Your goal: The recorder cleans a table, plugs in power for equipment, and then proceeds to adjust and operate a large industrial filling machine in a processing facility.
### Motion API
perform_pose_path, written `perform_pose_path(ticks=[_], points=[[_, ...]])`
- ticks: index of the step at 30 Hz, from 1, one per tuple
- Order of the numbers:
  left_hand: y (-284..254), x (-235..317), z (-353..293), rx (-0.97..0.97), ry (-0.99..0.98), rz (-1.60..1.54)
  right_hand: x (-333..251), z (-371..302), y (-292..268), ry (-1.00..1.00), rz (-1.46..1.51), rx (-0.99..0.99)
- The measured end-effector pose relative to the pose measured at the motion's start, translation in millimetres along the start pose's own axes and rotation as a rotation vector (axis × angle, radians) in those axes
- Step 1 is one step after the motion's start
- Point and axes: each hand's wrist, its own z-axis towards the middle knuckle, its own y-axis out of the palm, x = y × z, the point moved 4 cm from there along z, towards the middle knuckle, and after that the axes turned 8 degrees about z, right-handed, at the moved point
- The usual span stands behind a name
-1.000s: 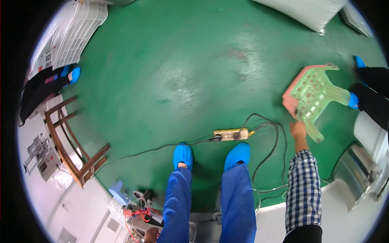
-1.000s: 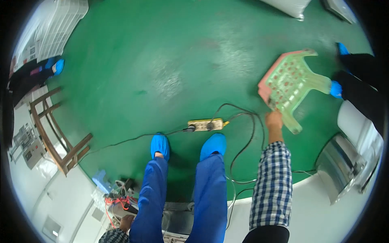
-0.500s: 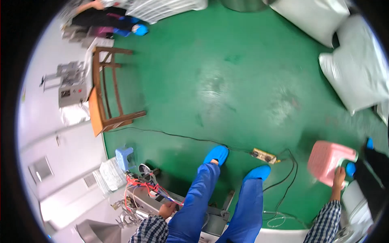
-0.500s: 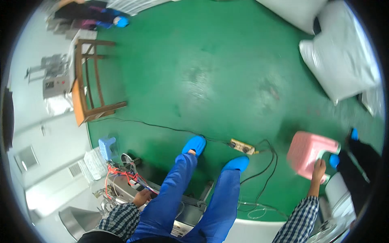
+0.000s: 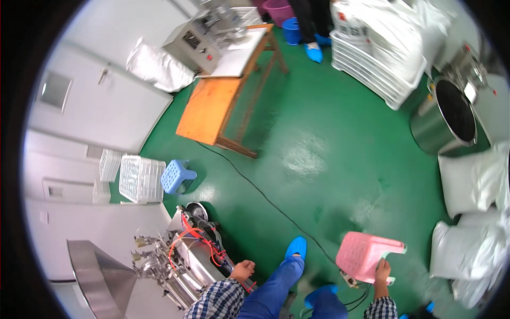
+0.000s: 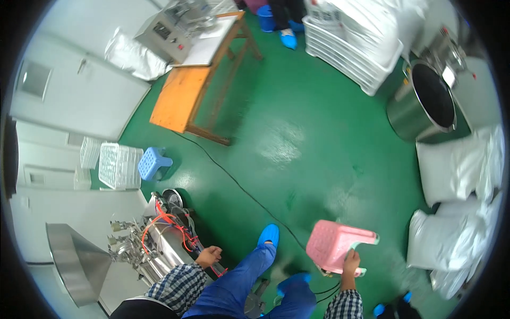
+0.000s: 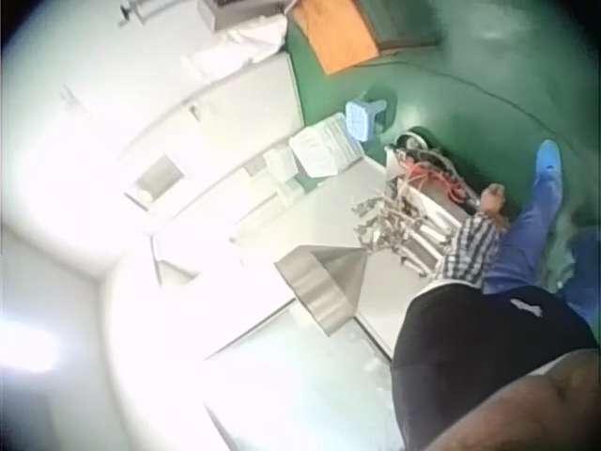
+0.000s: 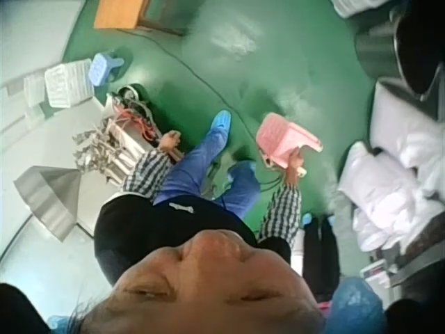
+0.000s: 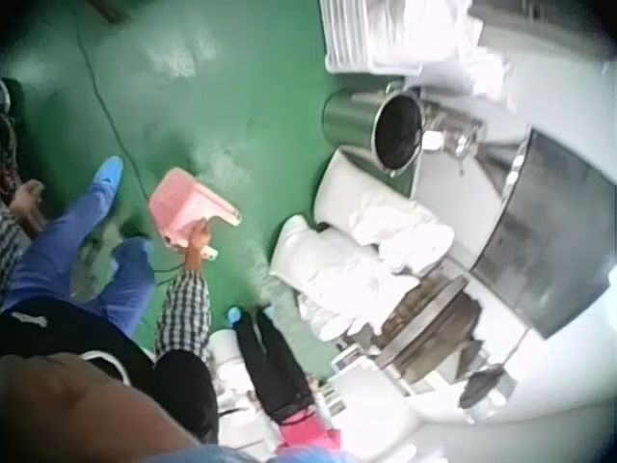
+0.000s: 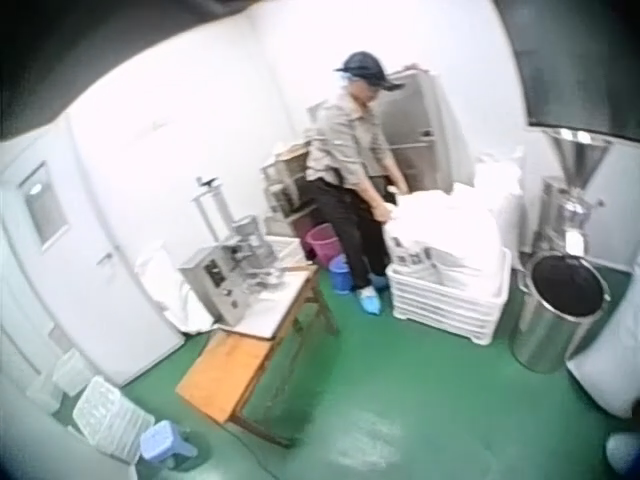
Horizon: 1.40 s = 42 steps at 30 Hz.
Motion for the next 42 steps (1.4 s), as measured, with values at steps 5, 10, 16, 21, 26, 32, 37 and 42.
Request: perform_pose_path(ticks=[5, 10, 16, 21, 26, 32, 37, 42], points=[[-63, 5, 25, 0.123, -0.120, -0.164, -122, 93, 137, -0.092, -0.009, -0.183], [-62, -36, 40, 0.186, -0.261, -0.199, -246, 134, 310, 0.061, 0.166, -0.415], [4, -42, 72, 0.116, -0.476, -0.410, -276, 238, 498, 0.182, 0.038, -0.721], [72, 28, 137, -0.020, -0.478, -0.335, -245, 394, 566, -0.799, -0.280, -0.718], [41, 53, 126, 0.038, -0.181, -0.193, -253, 375, 596, -0.236, -0.371, -0.411], [-112, 256, 233, 0.324, -0.260, -0.883, -321, 356, 510, -0.143, -0.437, -0.635], [-250, 332, 286, 0.717, -0.095, -1.019, -457, 283, 521, 0.032, -0.309, -0.586], [-303, 321, 340, 0.943, -0.050, -1.018, -606, 193, 616, 0.060, -0.028, -0.677]])
